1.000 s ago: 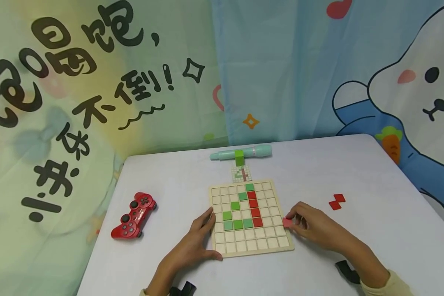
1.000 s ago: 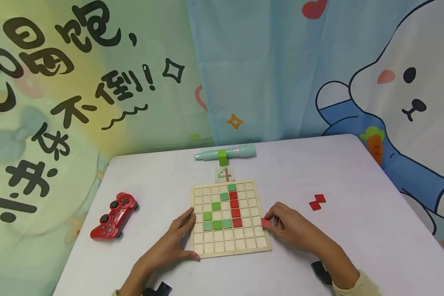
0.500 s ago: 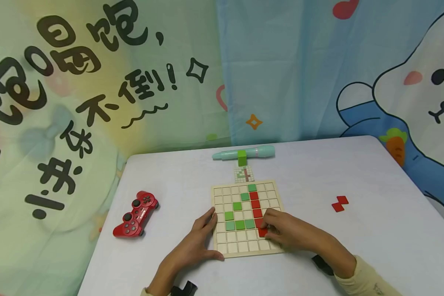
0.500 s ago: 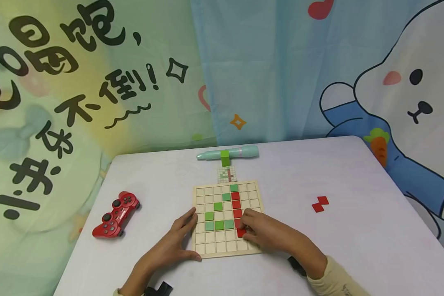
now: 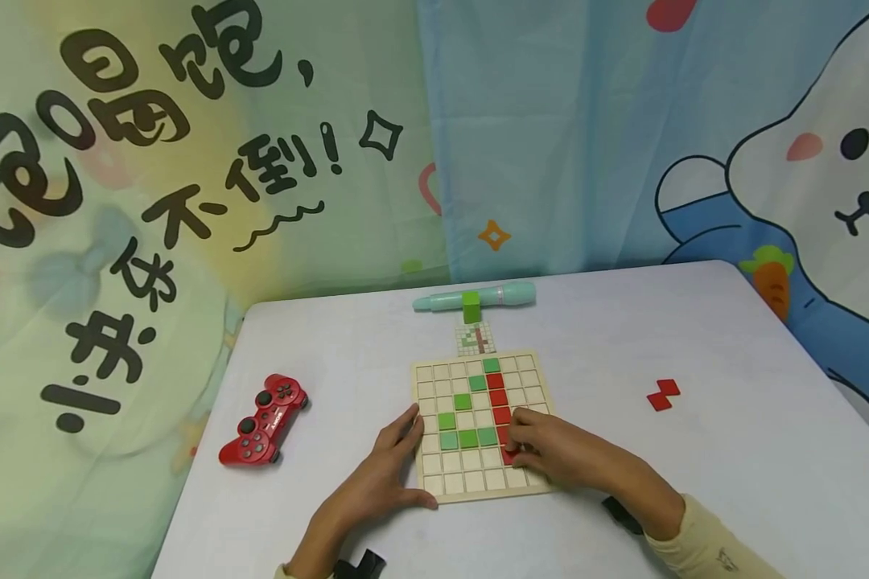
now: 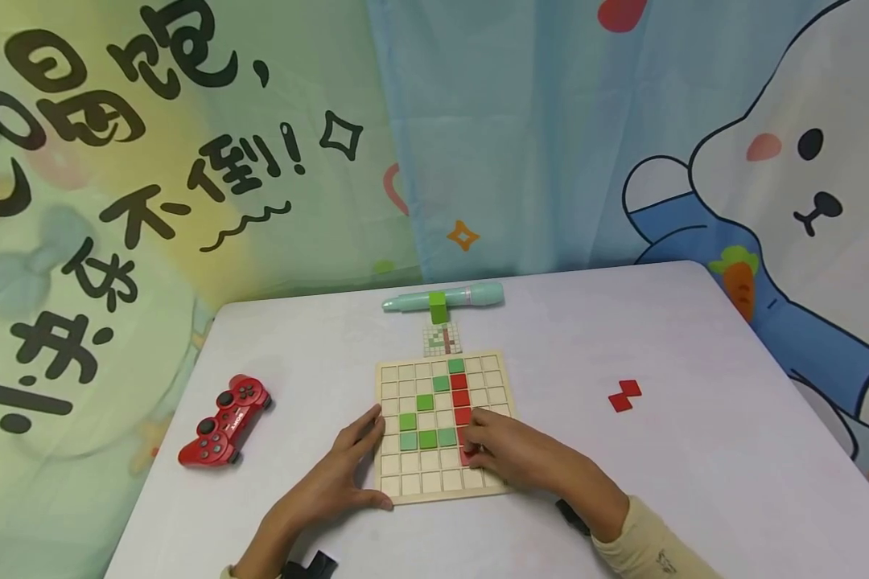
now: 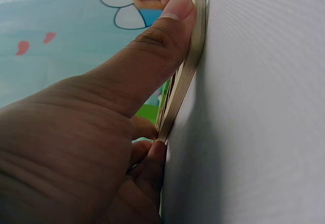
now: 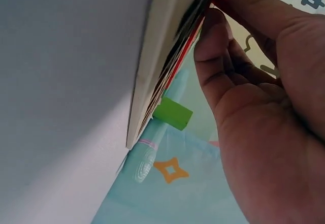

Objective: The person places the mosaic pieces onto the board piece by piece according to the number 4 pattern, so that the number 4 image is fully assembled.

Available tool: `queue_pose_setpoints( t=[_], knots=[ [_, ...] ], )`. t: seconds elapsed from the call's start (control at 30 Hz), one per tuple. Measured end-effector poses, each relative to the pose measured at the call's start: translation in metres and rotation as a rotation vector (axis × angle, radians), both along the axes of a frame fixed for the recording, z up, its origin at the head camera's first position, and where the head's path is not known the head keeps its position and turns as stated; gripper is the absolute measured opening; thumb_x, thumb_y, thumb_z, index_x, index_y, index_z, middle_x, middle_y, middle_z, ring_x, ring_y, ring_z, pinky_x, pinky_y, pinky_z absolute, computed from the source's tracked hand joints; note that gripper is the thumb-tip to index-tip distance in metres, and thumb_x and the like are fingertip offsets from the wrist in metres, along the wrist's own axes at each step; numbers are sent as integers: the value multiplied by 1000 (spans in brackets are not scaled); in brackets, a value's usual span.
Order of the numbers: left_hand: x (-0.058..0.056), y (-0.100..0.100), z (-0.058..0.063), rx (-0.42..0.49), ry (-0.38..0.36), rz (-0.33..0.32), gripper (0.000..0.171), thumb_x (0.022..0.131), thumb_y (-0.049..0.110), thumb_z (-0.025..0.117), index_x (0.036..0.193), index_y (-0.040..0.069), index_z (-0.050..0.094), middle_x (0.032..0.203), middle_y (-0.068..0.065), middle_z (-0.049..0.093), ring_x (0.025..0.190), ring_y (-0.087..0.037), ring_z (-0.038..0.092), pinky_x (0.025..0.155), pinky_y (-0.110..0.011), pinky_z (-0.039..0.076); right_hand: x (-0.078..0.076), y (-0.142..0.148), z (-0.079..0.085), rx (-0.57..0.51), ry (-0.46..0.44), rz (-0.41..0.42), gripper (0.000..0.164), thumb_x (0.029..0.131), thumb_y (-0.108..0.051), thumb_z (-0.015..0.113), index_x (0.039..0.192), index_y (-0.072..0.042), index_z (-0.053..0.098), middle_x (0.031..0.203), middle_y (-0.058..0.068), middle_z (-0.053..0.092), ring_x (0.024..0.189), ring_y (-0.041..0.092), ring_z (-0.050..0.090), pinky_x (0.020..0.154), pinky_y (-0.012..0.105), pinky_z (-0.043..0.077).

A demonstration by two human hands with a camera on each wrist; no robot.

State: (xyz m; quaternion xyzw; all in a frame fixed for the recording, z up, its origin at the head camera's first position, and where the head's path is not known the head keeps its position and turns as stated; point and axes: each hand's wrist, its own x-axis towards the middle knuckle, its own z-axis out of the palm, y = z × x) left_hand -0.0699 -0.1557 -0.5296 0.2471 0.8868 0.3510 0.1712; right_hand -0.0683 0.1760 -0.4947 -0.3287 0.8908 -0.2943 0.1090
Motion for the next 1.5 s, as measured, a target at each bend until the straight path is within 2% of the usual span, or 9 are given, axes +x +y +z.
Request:
queue_pose_setpoints(
  t=[0.1,0.2,0.4,0.47,0.6,0.77,0.97,1.17,1.5],
  knots=[
    [1,-1,0,2,-3,7,123,74,40,97,168,3,27,181,-10,13,166,-39,18,127,-60,33,0,4,0,-14,-10,-8,5,100,-17,76,104,-20,75,106,-8,61,93,2,57,79,19,54],
    [2,-1,-1,0,-4,12,123,74,40,97,168,3,27,181,-10,13,166,-39,18,127,-60,33,1,19,3,-41,-3,-72,16,102,-15,73,117,-17,77,112,-7,65,97,2,59,82,22,56],
    [4,-2,0,-17,-18,30,123,74,41,97,168,4,27,182,-9,12,167,-38,16,128,-58,33,4,84,9,-98,183,-397,35,93,2,78,122,-17,76,110,-3,71,89,-4,55,75,14,53],
    [5,-3,1,-17,-24,37,124,73,41,97,168,4,26,182,-9,12,166,-38,17,128,-58,33,7,112,8,-103,212,-501,37,92,2,79,124,-16,74,109,0,72,88,-6,54,75,10,50],
    [5,-5,3,-12,-24,51,125,73,39,98,168,3,26,182,-9,12,167,-38,17,128,-58,33,11,158,5,-60,99,-642,35,100,-11,74,135,-14,68,117,9,70,89,-11,51,75,8,48],
    [5,-9,4,4,-9,68,126,71,37,100,168,3,27,181,-9,15,166,-37,19,128,-57,33,3,183,-7,-11,-11,-632,44,98,-12,76,139,-5,63,120,17,67,91,-8,52,75,11,51],
    [5,-9,3,13,8,81,126,70,37,101,168,1,29,180,-11,18,165,-38,22,126,-58,36,-11,188,-15,63,-40,-566,45,95,-8,78,138,-3,64,123,17,66,97,11,59,77,12,52],
    [1,-2,2,9,-26,55,127,71,40,99,169,4,27,181,-7,15,166,-36,19,128,-56,34,-7,196,-19,124,-66,-605,38,94,-5,77,130,-1,66,112,16,67,98,27,62,71,11,48],
    [-2,3,5,-17,-20,41,126,72,39,99,169,5,26,181,-5,13,167,-33,18,128,-54,35,-6,201,-18,142,-78,-633,37,94,-5,78,127,3,65,108,16,65,97,28,59,68,11,47]
  ],
)
